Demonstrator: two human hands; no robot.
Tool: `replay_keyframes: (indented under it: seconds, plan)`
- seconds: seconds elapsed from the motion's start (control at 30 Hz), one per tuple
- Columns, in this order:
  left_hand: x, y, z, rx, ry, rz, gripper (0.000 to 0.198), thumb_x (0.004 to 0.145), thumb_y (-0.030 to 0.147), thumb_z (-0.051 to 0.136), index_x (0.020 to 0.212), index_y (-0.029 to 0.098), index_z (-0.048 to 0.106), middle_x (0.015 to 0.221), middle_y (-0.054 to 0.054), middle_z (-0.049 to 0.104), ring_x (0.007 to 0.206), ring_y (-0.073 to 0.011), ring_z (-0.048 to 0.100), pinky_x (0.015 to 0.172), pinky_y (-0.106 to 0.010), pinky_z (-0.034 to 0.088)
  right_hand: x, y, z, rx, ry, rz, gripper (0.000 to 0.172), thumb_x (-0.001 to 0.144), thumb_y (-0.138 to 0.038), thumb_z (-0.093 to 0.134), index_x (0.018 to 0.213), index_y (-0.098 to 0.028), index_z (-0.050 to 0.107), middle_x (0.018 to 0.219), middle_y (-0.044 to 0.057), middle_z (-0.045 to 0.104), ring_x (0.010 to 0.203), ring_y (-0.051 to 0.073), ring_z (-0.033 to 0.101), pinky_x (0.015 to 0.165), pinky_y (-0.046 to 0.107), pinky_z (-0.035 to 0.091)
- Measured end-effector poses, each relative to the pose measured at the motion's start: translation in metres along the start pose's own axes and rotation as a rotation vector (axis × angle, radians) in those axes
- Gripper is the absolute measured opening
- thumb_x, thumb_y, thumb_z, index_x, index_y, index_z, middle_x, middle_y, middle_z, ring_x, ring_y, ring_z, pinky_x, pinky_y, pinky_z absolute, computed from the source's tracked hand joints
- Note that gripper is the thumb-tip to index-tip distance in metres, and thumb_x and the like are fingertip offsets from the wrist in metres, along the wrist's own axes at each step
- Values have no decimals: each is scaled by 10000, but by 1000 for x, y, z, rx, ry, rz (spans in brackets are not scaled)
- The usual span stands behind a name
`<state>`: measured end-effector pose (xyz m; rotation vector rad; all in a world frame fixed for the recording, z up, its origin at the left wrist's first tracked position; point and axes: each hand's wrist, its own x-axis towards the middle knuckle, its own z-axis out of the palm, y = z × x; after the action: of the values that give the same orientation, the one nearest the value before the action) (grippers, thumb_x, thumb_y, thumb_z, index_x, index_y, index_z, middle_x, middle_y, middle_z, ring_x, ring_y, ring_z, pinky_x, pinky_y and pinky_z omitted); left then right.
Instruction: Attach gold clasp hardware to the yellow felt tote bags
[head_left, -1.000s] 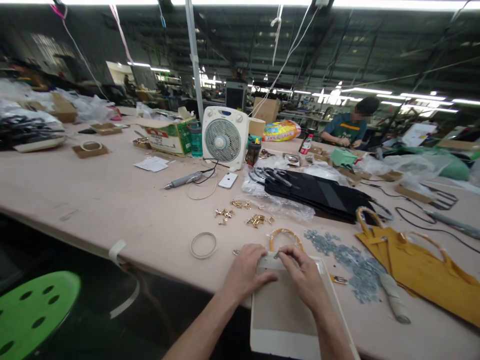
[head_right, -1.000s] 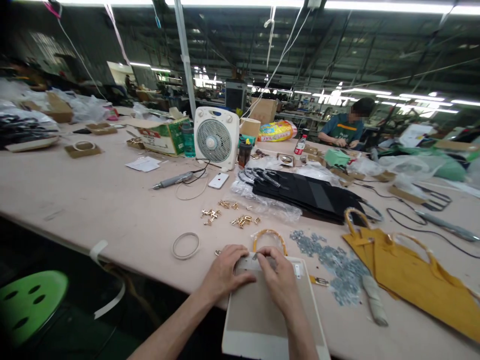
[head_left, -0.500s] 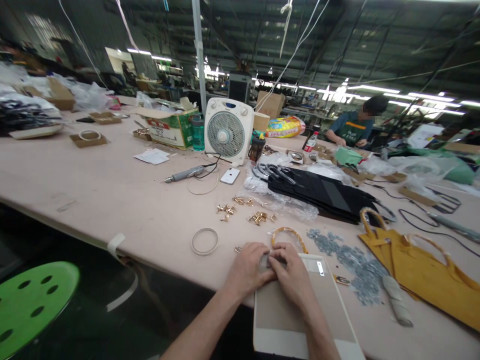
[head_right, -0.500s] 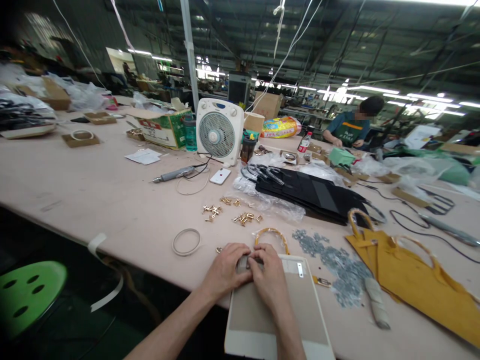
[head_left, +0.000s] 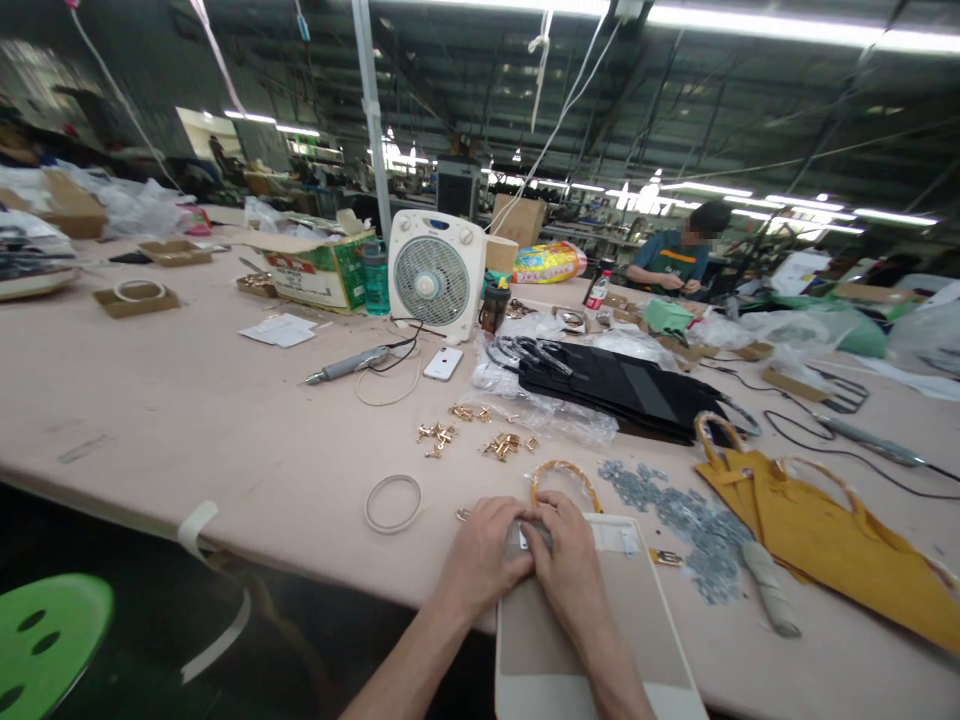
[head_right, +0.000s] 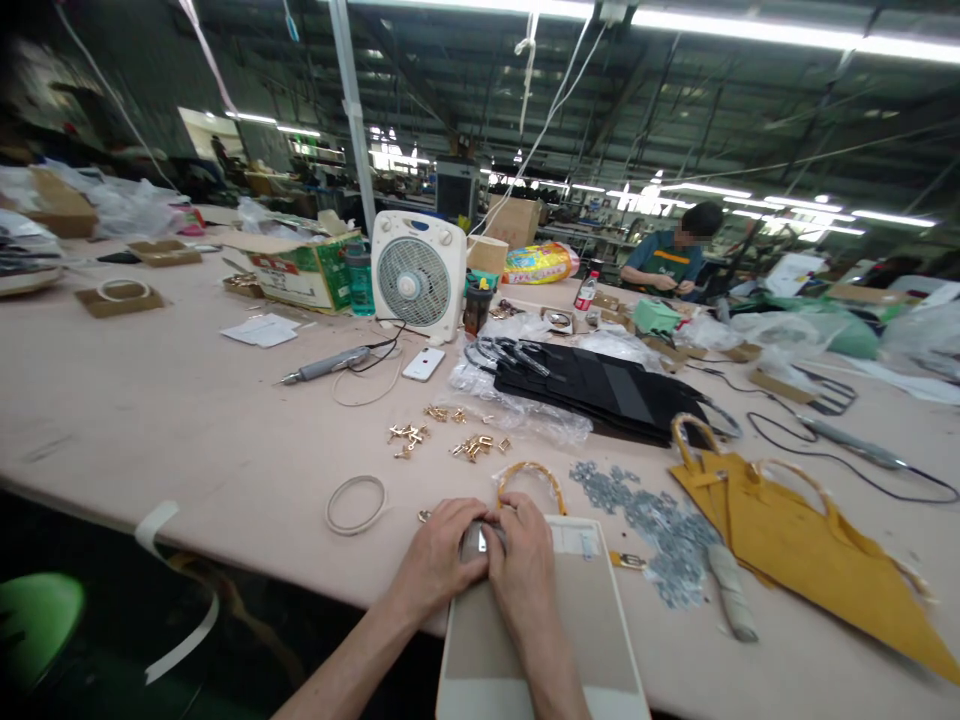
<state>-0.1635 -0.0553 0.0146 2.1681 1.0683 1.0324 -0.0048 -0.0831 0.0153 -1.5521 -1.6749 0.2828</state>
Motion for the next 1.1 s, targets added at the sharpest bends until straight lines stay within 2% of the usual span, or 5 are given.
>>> replay_keyframes:
  seconds: [0.23,0.37,0.53,0.87,1.1]
  plan:
    - [-1,-12,5,89,37,54,459,848,318,787,1272,248,628,1261,-96,713,1186,-304,675,1003,-503,596,-14,-4,-26,230,270,-6,211,971,-285,618,1156,-252,715,1208,94,709,1177,260,643,1066,433,509]
    - [-2,-14,3,129,24,116,528,873,360,787,1352,257,590,1325,-116,685,1246,-322,651,1042,-543,580,-36,16,-60,326,437,158,234,1018,-413,576,1049,-238,730,971,64,720,915,224,686,872,353,562]
    - [1,3,3,179,-16,275,367,958,278,677,1319,266,612,1326,-112,685,1268,-297,631,1085,-515,558,-62,49,-90,404,474,370,362,977,-554,623,1033,-214,734,822,35,685,715,189,633,686,291,539]
    - [43,9,70,315,-27,380,587,830,558,777,1329,271,661,1308,-97,741,1147,-356,719,940,-522,625,-67,64,-101,630,584,402,414,975,-611,603,958,-218,734,716,4,616,576,142,558,556,254,478]
    - [40,10,69,365,-2,399,593,848,570,758,1353,276,656,1330,-75,738,1138,-333,729,930,-509,630,-47,112,-140,701,910,405,387,967,-583,623,1066,-215,692,752,-16,617,594,132,532,553,240,461]
